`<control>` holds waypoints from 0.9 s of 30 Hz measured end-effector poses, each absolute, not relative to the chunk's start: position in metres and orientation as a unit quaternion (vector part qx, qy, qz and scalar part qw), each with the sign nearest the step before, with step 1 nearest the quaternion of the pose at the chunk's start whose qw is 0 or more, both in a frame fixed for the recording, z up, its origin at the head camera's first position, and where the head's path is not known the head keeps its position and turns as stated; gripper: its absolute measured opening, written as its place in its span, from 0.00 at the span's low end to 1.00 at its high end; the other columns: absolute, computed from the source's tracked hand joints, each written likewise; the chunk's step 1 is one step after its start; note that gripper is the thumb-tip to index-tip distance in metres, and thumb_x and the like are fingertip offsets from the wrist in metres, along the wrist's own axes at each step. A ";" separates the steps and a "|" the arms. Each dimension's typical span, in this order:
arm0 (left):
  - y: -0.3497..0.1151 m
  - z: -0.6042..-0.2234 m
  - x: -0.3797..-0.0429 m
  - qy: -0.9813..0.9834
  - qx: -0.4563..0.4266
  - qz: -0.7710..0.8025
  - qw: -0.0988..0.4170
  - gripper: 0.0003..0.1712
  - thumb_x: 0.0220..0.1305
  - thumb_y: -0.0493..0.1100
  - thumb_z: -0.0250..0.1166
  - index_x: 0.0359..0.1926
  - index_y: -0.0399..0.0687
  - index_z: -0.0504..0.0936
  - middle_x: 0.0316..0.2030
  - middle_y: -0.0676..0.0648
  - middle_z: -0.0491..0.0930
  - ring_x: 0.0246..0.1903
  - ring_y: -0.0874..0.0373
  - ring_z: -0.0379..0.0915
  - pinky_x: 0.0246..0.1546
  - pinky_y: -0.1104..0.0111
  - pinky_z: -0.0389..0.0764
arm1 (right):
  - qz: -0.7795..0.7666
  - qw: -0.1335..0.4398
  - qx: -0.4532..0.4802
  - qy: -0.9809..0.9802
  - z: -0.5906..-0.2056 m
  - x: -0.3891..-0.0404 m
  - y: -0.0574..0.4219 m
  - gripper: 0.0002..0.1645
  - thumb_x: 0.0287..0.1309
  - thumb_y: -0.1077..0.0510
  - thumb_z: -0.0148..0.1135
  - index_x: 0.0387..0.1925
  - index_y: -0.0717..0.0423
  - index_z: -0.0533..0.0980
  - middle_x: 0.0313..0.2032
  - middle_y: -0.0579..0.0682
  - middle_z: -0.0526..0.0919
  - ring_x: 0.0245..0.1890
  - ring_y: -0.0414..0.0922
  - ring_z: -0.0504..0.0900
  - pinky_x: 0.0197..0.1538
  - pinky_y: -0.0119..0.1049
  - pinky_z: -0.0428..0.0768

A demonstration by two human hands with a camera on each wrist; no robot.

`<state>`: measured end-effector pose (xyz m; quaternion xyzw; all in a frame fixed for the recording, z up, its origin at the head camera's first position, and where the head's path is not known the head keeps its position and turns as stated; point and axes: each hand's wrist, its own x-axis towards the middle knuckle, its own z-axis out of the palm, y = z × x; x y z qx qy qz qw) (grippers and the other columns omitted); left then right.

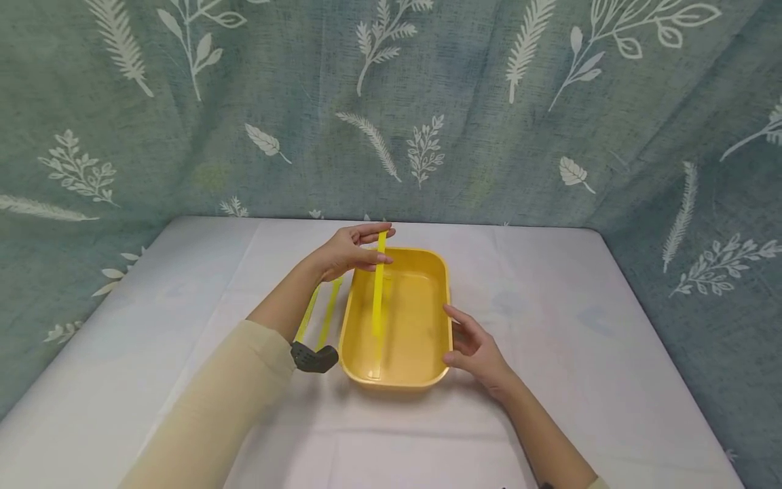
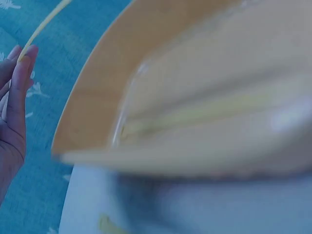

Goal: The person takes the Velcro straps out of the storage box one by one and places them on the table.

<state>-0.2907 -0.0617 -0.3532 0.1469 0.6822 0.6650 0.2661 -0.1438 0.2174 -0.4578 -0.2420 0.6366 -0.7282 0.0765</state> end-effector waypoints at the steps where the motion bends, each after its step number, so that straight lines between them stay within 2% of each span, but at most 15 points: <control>1: -0.064 -0.353 -0.292 0.684 0.148 0.663 0.265 0.37 0.60 0.31 0.63 0.69 0.53 0.63 0.67 0.52 0.64 0.43 0.57 0.82 0.43 0.65 0.82 | -0.728 0.077 -0.238 0.638 -0.458 -0.144 0.218 0.44 0.57 0.59 0.66 0.70 0.61 0.55 0.68 0.49 0.62 0.61 0.39 0.71 0.57 0.30 0.74; 9: -0.091 -0.348 -0.294 0.696 0.137 0.655 0.258 0.38 0.61 0.31 0.62 0.70 0.55 0.61 0.68 0.52 0.62 0.46 0.56 0.81 0.43 0.66 0.81 | -0.730 0.080 -0.243 0.634 -0.461 -0.145 0.219 0.44 0.57 0.58 0.65 0.70 0.61 0.55 0.67 0.50 0.63 0.60 0.41 0.72 0.56 0.31 0.75; 18: -0.126 -0.341 -0.298 0.723 0.145 0.626 0.254 0.42 0.57 0.35 0.67 0.71 0.56 0.61 0.70 0.52 0.59 0.50 0.54 0.78 0.52 0.58 0.77 | -0.724 0.086 -0.223 0.647 -0.459 -0.147 0.219 0.47 0.56 0.57 0.67 0.70 0.64 0.53 0.69 0.59 0.57 0.60 0.41 0.71 0.56 0.31 0.75; 27: -0.156 -0.354 -0.300 0.732 0.101 0.627 0.245 0.45 0.56 0.35 0.69 0.71 0.54 0.59 0.70 0.50 0.58 0.47 0.58 0.80 0.49 0.64 0.79 | -0.726 0.092 -0.221 0.644 -0.457 -0.146 0.220 0.46 0.56 0.58 0.66 0.70 0.62 0.54 0.67 0.50 0.62 0.60 0.40 0.72 0.56 0.30 0.74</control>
